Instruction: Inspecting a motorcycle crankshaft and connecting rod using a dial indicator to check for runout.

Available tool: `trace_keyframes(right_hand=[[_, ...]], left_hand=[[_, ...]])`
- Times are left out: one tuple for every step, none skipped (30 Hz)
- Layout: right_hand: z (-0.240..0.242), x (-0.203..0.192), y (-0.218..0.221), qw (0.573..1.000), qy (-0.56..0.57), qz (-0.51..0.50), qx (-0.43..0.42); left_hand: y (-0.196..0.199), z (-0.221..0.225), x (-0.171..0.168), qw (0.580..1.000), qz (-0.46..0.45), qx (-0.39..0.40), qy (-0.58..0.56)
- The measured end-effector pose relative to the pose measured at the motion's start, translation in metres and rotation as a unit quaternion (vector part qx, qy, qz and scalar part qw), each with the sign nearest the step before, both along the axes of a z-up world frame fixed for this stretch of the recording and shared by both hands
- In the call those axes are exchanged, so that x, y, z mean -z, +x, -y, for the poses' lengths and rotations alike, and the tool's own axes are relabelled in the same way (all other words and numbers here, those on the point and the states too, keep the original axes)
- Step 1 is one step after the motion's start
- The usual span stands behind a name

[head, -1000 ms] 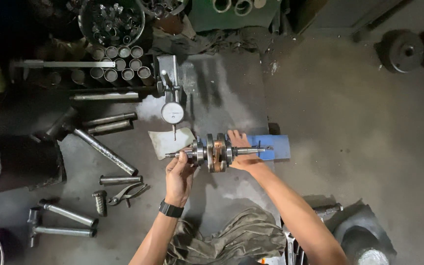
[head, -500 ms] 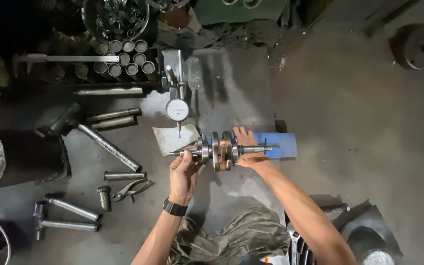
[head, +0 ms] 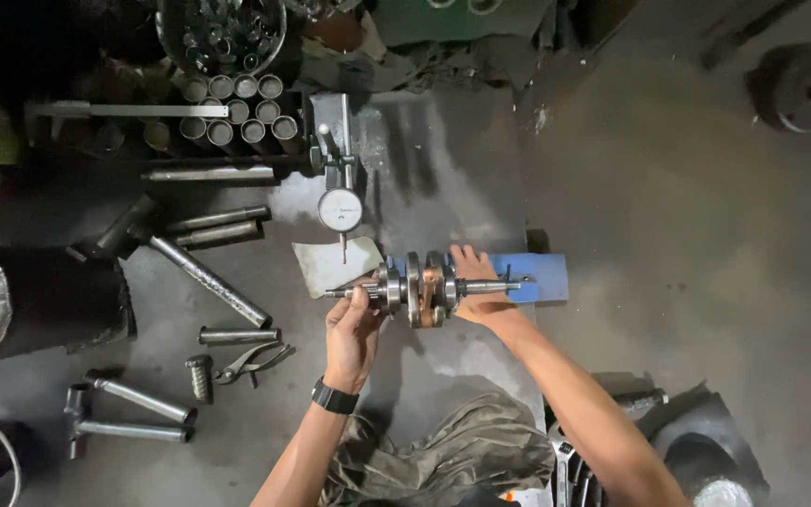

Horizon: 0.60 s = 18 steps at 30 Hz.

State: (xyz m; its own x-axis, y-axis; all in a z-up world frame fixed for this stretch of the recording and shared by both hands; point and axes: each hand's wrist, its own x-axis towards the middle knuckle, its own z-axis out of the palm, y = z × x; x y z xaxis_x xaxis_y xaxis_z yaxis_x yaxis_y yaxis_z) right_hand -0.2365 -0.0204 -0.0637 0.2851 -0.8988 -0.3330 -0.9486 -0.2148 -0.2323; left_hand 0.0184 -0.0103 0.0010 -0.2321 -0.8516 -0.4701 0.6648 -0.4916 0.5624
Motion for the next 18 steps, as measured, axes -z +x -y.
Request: trace_keyframes(right_hand=[[-0.006, 0.019, -0.006, 1.0, -0.024, -0.01, 0.004], [-0.013, 0.037, -0.012, 0.999, -0.048, -0.02, 0.007], [-0.01, 0.019, -0.017, 0.999, -0.049, -0.023, 0.007], [-0.008, 0.0, -0.021, 0.997, -0.03, 0.034, 0.059], [-0.009, -0.017, -0.025, 0.989, -0.008, 0.091, 0.114], [-0.015, -0.027, -0.043, 0.989, -0.008, 0.089, 0.119], [-0.021, -0.037, -0.062, 0.976, -0.028, 0.114, 0.185], [-0.028, -0.048, -0.081, 0.957, -0.048, 0.138, 0.25], [-0.033, -0.053, -0.086, 0.957, -0.046, 0.135, 0.251], [-0.038, -0.059, -0.092, 0.962, -0.034, 0.096, 0.254], [-0.041, -0.065, -0.098, 0.965, -0.023, 0.057, 0.256], [-0.039, -0.066, -0.092, 0.964, -0.023, 0.055, 0.258], [-0.036, -0.066, -0.084, 0.979, 0.018, -0.005, 0.201], [-0.033, -0.066, -0.076, 0.986, 0.06, -0.066, 0.143], [-0.031, -0.068, -0.066, 0.986, 0.059, -0.065, 0.142], [-0.03, -0.07, -0.057, 0.995, 0.013, -0.047, 0.091], [-0.03, -0.072, -0.046, 0.998, -0.032, -0.027, 0.041], [-0.023, -0.072, -0.032, 0.998, -0.033, -0.025, 0.039]], left_hand=[[0.0, 0.0, 0.001, 1.0, 0.0, 0.0, 0.001], [0.0, -0.001, 0.002, 1.0, 0.0, 0.0, 0.003], [0.0, -0.001, 0.005, 1.0, -0.002, 0.0, 0.002], [0.0, -0.001, 0.008, 1.0, -0.006, -0.005, -0.001], [0.001, -0.002, 0.012, 1.0, -0.01, -0.008, -0.001], [0.001, -0.001, 0.011, 1.0, -0.012, -0.003, 0.001], [0.0, -0.002, 0.011, 1.0, -0.012, -0.007, -0.005], [-0.001, -0.003, 0.011, 1.0, -0.012, -0.012, -0.01], [-0.001, -0.003, 0.007, 1.0, -0.014, -0.01, -0.007], [-0.001, -0.003, 0.003, 1.0, -0.013, -0.009, -0.011], [-0.002, -0.001, -0.002, 1.0, -0.013, -0.008, -0.017], [-0.003, -0.001, -0.001, 1.0, -0.015, -0.006, -0.016], [-0.002, -0.001, -0.001, 1.0, -0.015, -0.003, -0.01], [-0.002, 0.0, 0.0, 1.0, -0.015, -0.001, -0.003], [-0.001, -0.001, 0.005, 1.0, -0.014, -0.002, -0.004], [0.001, -0.002, 0.01, 1.0, -0.011, -0.001, -0.002], [0.003, -0.003, 0.015, 1.0, -0.007, -0.001, 0.0], [0.002, -0.002, 0.008, 1.0, -0.005, -0.002, -0.001]])
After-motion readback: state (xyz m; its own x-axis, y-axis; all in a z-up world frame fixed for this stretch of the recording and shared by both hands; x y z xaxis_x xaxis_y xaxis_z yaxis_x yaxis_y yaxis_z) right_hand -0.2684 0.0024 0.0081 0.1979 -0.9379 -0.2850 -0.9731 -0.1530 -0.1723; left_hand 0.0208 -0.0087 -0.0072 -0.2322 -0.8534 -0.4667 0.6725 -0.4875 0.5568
